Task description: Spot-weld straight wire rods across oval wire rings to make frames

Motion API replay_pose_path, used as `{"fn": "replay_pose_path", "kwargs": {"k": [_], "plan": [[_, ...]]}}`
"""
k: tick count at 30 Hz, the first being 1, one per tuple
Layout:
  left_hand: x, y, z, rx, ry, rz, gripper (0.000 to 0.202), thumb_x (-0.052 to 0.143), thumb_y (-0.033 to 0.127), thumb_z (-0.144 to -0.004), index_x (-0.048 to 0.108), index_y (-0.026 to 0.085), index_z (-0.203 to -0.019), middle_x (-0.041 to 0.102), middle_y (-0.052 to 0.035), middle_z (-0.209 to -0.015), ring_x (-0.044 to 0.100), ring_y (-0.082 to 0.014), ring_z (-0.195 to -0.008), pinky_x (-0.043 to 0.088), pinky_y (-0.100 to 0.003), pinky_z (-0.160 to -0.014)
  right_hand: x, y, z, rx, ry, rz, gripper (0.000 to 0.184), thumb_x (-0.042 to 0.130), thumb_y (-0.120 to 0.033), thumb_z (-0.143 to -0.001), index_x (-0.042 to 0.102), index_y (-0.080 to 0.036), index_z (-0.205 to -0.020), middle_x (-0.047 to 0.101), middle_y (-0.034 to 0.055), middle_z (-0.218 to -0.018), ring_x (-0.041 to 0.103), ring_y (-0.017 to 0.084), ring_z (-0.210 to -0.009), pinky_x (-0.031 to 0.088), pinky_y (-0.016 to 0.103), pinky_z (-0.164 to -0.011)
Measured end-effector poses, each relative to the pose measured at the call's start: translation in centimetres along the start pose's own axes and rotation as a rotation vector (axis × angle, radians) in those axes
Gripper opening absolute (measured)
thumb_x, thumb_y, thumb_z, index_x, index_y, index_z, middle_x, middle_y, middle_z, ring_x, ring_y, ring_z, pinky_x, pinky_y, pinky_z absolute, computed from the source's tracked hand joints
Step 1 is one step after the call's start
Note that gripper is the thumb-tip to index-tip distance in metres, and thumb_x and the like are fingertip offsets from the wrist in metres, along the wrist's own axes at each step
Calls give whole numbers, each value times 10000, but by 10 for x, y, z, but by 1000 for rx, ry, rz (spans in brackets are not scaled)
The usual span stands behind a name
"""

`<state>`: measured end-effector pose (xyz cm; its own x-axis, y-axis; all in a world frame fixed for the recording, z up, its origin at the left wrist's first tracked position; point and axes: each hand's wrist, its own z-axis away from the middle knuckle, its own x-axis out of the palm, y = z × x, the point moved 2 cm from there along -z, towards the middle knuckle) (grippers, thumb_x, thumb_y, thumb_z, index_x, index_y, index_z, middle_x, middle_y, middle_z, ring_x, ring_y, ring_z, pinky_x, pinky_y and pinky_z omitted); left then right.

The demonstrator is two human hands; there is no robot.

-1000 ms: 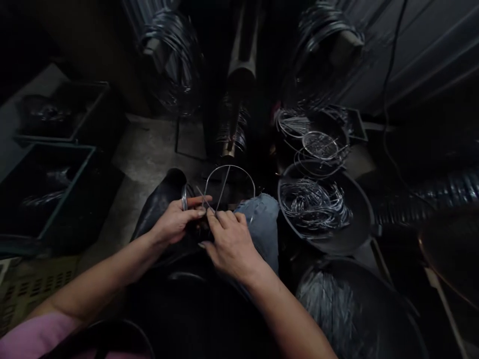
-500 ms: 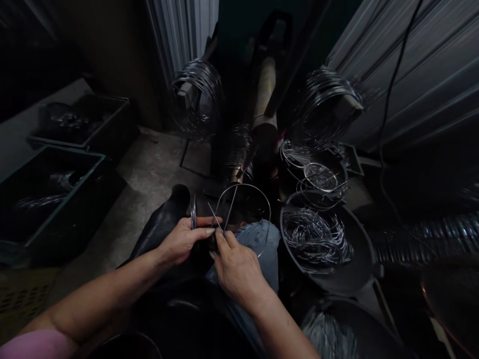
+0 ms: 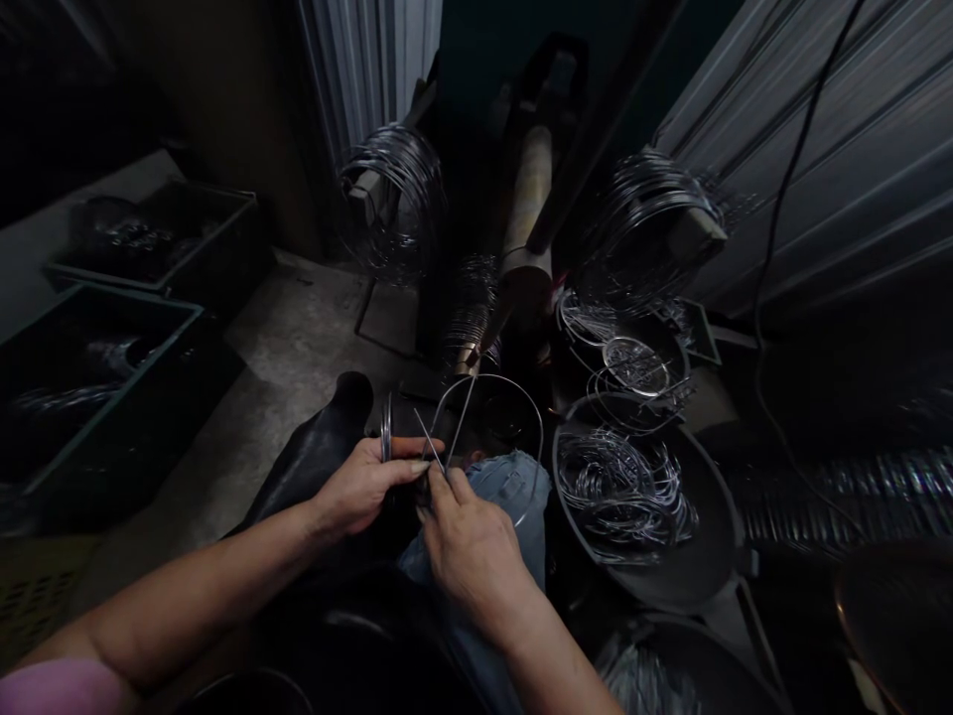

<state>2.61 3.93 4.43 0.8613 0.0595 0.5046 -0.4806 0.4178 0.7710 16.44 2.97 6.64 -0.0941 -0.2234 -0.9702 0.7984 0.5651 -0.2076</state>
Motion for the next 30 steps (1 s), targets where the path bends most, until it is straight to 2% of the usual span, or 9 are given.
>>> {"fn": "replay_pose_path", "kwargs": {"k": [6,12,18,23,25,28,30], "plan": [[1,3,-5,5,-10,29,304,643,153,-662,678,116,-961,688,-83,-823,616,-166,-739,446,-294,-751,-10,0,-6,12,-34,28,447,360,-226,-859,406,-106,-1287,521,167,-1176,614,207,-842,502,295,-641],[5,12,-12,8,2,21,299,635,149,-658,678,123,-953,672,-64,-718,596,-143,-620,449,-271,-631,-22,2,-14,9,-6,4,437,371,-230,-864,410,-102,-1280,526,172,-1159,610,213,-839,500,307,-648],[8,18,-16,21,-15,26,303,624,136,-665,669,111,-964,661,-61,-721,590,-131,-608,451,-267,-626,-32,5,-18,15,-1,-46,416,384,-230,-861,429,-103,-1255,535,159,-1131,613,204,-810,493,294,-661],[8,18,-17,32,-26,34,306,635,143,-659,667,100,-960,658,-65,-716,595,-136,-619,458,-267,-628,-30,5,-19,5,39,-107,398,396,-226,-853,443,-121,-1234,551,135,-1078,605,198,-810,486,303,-673],[8,18,-17,12,-19,35,305,646,159,-652,668,110,-952,649,-54,-683,590,-137,-588,460,-270,-596,-28,6,-17,-18,94,-136,378,417,-215,-838,477,-139,-1203,569,113,-1026,601,186,-793,481,290,-663],[7,19,-16,11,13,21,283,659,160,-639,669,111,-917,642,-47,-651,581,-131,-548,462,-266,-563,-30,9,-8,-98,288,-178,323,435,-231,-842,542,-161,-1138,599,84,-910,589,167,-758,468,275,-656],[4,20,-14,27,25,9,276,661,156,-635,663,101,-906,645,-56,-647,584,-137,-538,471,-277,-561,-35,13,2,-155,397,-156,378,486,-276,-821,520,-145,-1174,603,91,-885,574,191,-797,457,320,-712]]}}
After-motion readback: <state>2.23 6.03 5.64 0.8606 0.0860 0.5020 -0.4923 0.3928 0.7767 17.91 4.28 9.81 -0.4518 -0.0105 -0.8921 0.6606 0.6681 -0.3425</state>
